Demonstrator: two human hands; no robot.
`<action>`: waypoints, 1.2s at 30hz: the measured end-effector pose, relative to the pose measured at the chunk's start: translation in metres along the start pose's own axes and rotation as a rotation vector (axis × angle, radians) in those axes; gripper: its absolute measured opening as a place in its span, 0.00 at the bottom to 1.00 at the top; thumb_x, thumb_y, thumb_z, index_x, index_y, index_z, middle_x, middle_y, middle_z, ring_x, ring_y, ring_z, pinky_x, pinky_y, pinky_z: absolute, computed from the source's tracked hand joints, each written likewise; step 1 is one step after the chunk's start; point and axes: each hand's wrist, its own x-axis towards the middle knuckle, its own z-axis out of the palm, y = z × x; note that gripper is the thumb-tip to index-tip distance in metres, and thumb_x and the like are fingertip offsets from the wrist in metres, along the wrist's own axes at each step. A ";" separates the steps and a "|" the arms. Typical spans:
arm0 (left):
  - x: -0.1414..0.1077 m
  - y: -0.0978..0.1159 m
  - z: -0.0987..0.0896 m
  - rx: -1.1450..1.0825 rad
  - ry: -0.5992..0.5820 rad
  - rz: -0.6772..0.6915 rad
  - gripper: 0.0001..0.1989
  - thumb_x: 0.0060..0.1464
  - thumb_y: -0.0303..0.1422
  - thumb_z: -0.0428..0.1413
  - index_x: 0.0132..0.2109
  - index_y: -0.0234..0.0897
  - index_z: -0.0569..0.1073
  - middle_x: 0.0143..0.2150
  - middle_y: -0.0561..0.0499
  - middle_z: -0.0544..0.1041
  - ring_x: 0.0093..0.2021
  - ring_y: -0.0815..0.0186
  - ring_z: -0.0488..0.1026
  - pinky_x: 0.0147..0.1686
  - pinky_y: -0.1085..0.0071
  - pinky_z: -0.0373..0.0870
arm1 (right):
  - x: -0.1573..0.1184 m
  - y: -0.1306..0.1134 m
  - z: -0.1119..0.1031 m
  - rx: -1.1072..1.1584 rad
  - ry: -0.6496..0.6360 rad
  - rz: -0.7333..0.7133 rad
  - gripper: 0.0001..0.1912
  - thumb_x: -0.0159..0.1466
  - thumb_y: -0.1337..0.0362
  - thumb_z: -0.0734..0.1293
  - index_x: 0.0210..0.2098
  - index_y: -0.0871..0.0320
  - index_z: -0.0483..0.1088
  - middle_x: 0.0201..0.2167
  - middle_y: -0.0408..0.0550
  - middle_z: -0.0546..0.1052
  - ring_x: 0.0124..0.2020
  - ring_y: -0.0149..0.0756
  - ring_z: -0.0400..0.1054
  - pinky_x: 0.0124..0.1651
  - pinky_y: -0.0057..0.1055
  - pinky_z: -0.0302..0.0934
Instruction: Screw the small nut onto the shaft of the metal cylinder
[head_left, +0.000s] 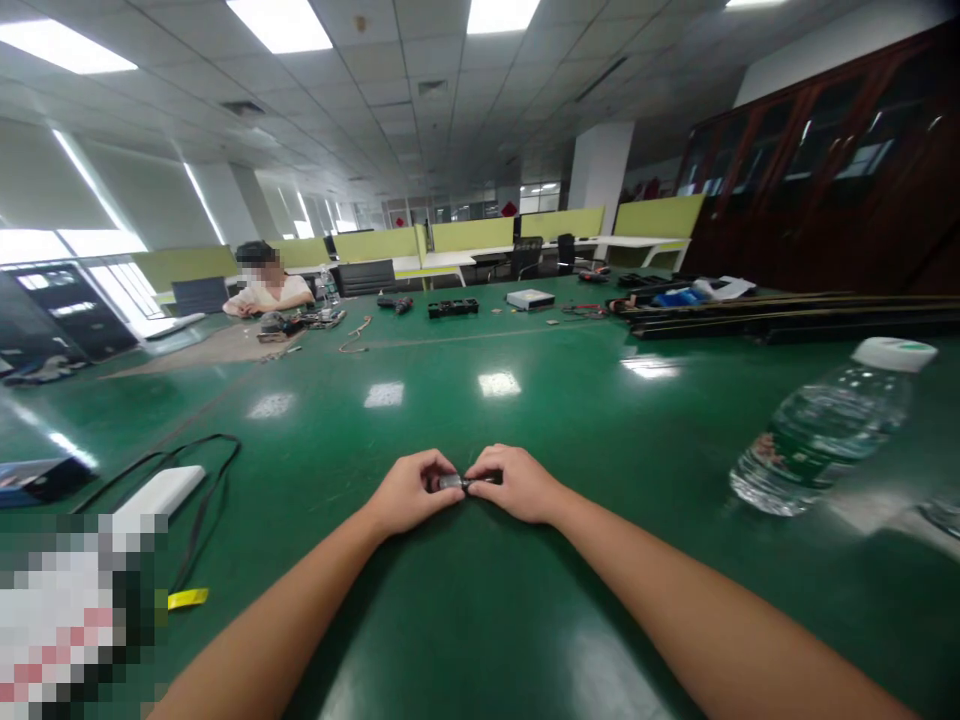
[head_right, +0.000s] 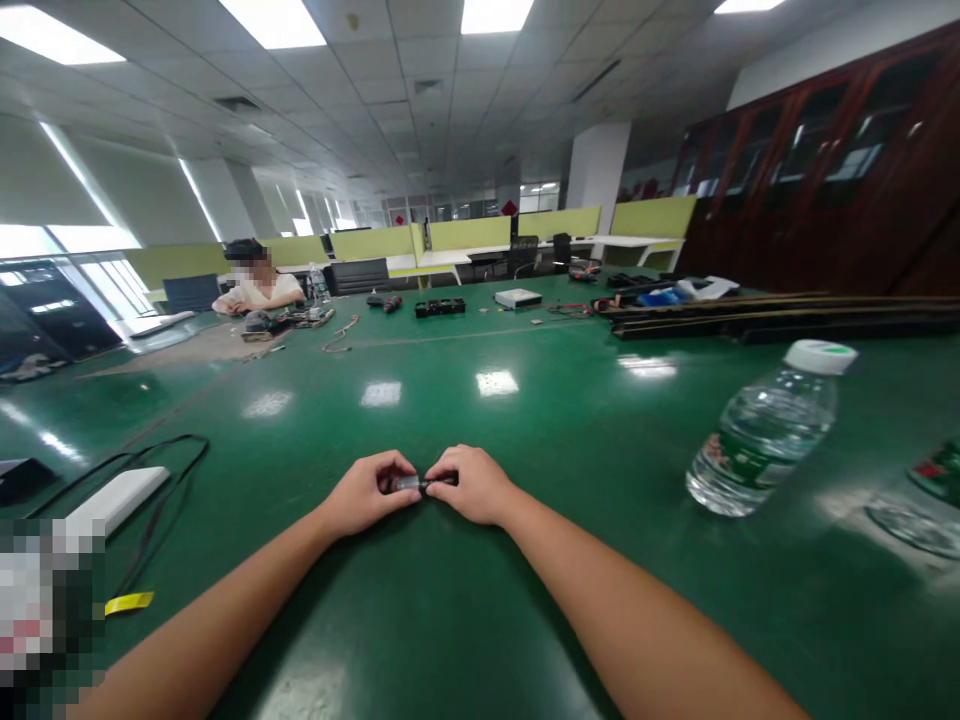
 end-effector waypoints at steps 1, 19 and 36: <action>0.001 0.001 0.000 -0.002 -0.002 -0.006 0.13 0.50 0.39 0.62 0.38 0.33 0.74 0.26 0.56 0.70 0.26 0.70 0.64 0.26 0.76 0.60 | 0.000 0.000 0.000 -0.014 0.019 0.019 0.07 0.60 0.64 0.70 0.38 0.56 0.79 0.35 0.47 0.79 0.39 0.35 0.70 0.44 0.32 0.61; 0.003 0.007 0.003 0.090 0.019 -0.006 0.10 0.47 0.33 0.62 0.34 0.36 0.69 0.30 0.55 0.70 0.29 0.67 0.65 0.29 0.74 0.59 | 0.002 0.004 -0.001 -0.053 0.001 -0.072 0.08 0.58 0.67 0.71 0.38 0.55 0.76 0.33 0.43 0.78 0.37 0.35 0.68 0.44 0.33 0.57; 0.009 0.002 -0.002 0.140 -0.001 0.071 0.09 0.51 0.34 0.61 0.34 0.36 0.69 0.31 0.54 0.69 0.30 0.67 0.65 0.30 0.73 0.59 | 0.009 0.008 -0.004 0.000 -0.009 -0.104 0.06 0.57 0.67 0.71 0.36 0.56 0.79 0.31 0.45 0.80 0.36 0.36 0.70 0.41 0.32 0.60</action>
